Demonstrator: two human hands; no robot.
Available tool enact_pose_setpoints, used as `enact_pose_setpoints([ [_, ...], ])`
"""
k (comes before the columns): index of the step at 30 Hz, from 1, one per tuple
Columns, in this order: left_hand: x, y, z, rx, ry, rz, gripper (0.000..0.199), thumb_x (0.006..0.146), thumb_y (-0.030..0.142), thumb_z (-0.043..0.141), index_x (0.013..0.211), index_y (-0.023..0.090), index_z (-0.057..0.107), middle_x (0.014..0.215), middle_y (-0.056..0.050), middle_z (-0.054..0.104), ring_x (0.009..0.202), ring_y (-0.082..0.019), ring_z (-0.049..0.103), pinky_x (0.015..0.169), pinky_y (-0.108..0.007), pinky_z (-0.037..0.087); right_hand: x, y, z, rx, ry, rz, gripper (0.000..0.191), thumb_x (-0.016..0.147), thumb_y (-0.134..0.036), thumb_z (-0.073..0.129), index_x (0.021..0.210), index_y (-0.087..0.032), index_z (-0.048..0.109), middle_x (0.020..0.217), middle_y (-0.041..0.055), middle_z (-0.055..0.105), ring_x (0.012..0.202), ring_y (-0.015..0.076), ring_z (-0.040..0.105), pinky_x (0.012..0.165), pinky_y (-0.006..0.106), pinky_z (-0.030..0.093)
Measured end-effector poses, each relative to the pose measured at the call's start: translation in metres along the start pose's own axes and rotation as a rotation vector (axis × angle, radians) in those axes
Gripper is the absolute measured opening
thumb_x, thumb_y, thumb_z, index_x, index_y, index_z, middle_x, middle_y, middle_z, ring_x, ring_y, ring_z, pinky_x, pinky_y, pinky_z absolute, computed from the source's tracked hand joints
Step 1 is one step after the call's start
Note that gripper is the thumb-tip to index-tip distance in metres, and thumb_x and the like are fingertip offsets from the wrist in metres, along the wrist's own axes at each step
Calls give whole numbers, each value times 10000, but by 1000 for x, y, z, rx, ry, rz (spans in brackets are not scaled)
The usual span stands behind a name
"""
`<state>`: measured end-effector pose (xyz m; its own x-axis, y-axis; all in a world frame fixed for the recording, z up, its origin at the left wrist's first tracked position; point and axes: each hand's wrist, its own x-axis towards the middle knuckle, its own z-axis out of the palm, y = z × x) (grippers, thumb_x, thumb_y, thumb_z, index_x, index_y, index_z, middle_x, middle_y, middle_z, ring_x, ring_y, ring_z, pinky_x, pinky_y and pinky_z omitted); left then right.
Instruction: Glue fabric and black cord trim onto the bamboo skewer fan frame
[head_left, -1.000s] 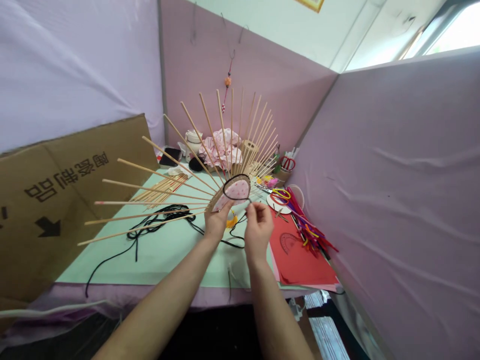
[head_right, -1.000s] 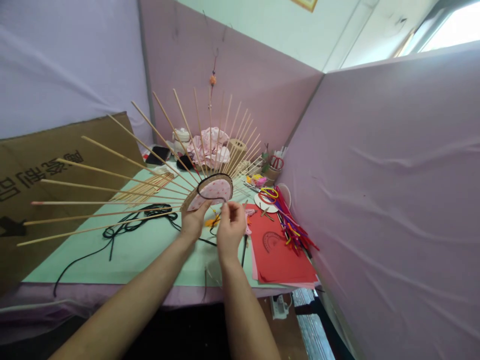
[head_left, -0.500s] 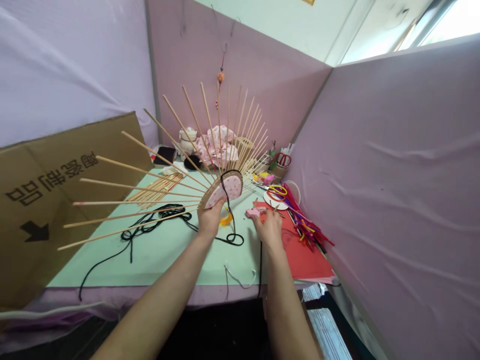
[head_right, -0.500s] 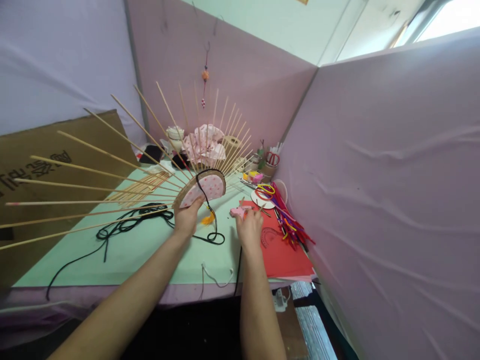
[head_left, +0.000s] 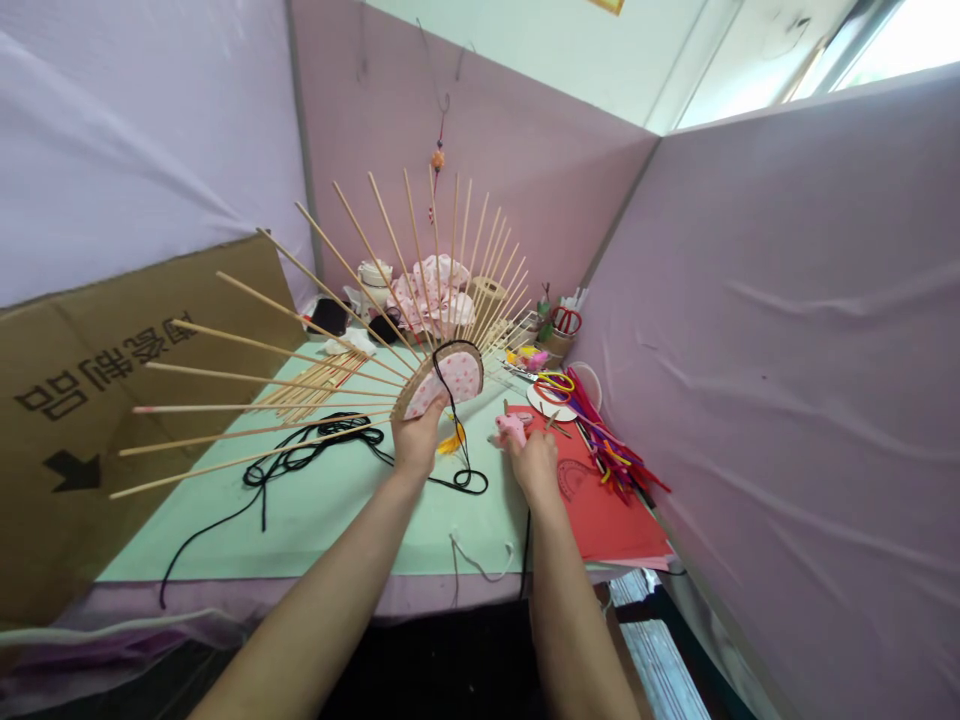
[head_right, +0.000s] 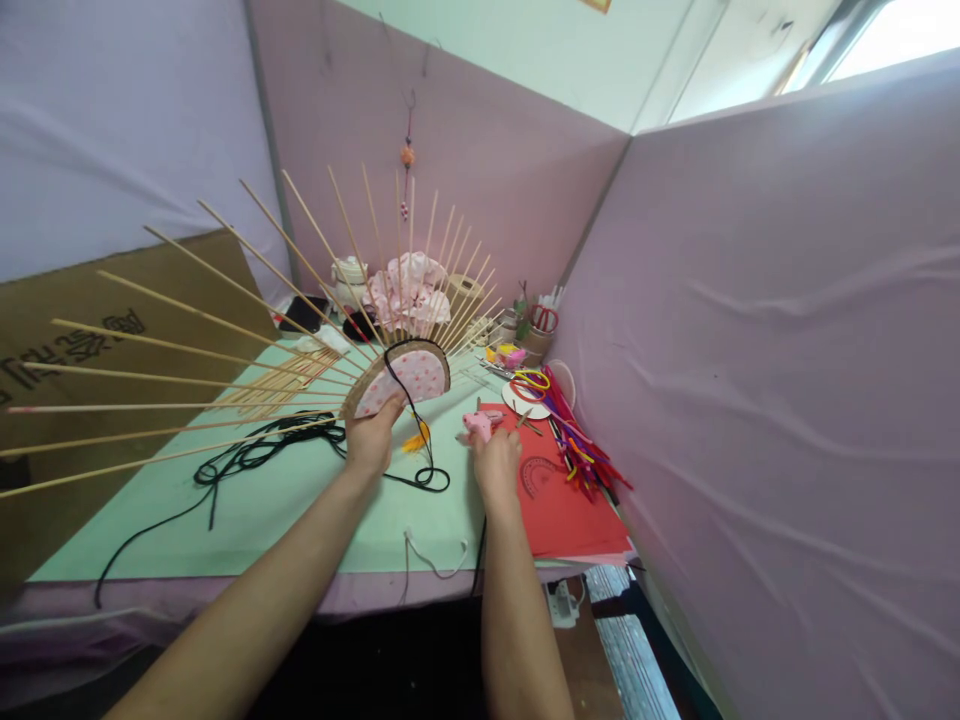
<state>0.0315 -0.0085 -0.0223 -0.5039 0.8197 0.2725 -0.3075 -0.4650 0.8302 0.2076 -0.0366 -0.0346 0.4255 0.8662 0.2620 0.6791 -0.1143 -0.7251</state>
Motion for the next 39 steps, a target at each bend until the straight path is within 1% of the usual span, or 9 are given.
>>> enact_pose_setpoints([
  [4, -2, 0, 1, -36, 22, -16, 384, 649, 288, 794, 1007, 187, 699, 1053, -76, 734, 989, -219, 687, 931, -388, 538, -11, -15, -21, 161, 2, 11, 417, 830, -557, 429, 825, -172, 588, 855, 127, 639, 844, 262, 606, 739, 385, 480],
  [6, -3, 2, 2, -11, 19, -19, 378, 646, 282, 791, 1001, 184, 704, 1040, -77, 738, 990, -227, 687, 933, -394, 537, -21, -28, -30, 382, -14, 78, 468, 846, -581, 366, 893, -173, 592, 853, 90, 654, 744, 204, 618, 620, 316, 485],
  [10, -6, 9, 3, 53, 13, -31, 362, 640, 276, 785, 982, 178, 717, 997, -78, 744, 989, -250, 689, 937, -410, 534, -47, -58, -42, 999, -72, 215, 413, 784, -550, 525, 947, -180, 607, 902, 48, 668, 643, 125, 600, 502, 227, 445],
  [12, -7, 12, 4, 83, 6, -28, 350, 642, 276, 781, 974, 182, 725, 971, -72, 746, 983, -255, 691, 941, -414, 531, -62, -71, -46, 1079, -116, 159, 383, 787, -529, 582, 950, -184, 613, 869, 34, 663, 601, 103, 567, 488, 209, 421],
  [16, -10, 15, 5, 72, -46, -19, 329, 653, 289, 771, 963, 188, 736, 948, -58, 753, 968, -258, 693, 926, -408, 539, -87, -88, -54, 943, -233, -36, 418, 853, -572, 538, 926, -175, 645, 717, 11, 615, 535, 92, 490, 461, 205, 369],
  [18, -13, 19, 7, 78, -59, -33, 308, 651, 293, 773, 936, 181, 743, 939, -60, 757, 959, -262, 695, 912, -404, 545, -94, -93, -56, 849, -251, -81, 452, 865, -592, 512, 906, -164, 654, 681, 7, 587, 528, 93, 466, 459, 208, 365],
  [23, -19, 29, 10, 101, -97, -50, 293, 662, 285, 769, 936, 183, 749, 937, -62, 762, 931, -257, 705, 903, -405, 548, -99, -97, -54, 761, -213, -86, 504, 850, -637, 493, 951, -167, 642, 669, 7, 561, 518, 109, 443, 435, 221, 361],
  [31, -21, 19, 6, 73, -155, -14, 289, 704, 300, 743, 970, 185, 747, 968, -60, 762, 943, -248, 706, 920, -395, 540, -99, -97, -50, 719, -186, -70, 555, 850, -657, 467, 1031, -161, 637, 628, -13, 492, 507, 118, 413, 434, 229, 355],
  [39, -21, 22, 6, 78, -183, -25, 307, 706, 298, 743, 980, 160, 735, 989, -73, 760, 949, -243, 705, 904, -382, 546, -101, -96, -49, 693, -200, -66, 571, 866, -652, 451, 1081, -152, 621, 680, -6, 510, 535, 111, 405, 452, 224, 361],
])
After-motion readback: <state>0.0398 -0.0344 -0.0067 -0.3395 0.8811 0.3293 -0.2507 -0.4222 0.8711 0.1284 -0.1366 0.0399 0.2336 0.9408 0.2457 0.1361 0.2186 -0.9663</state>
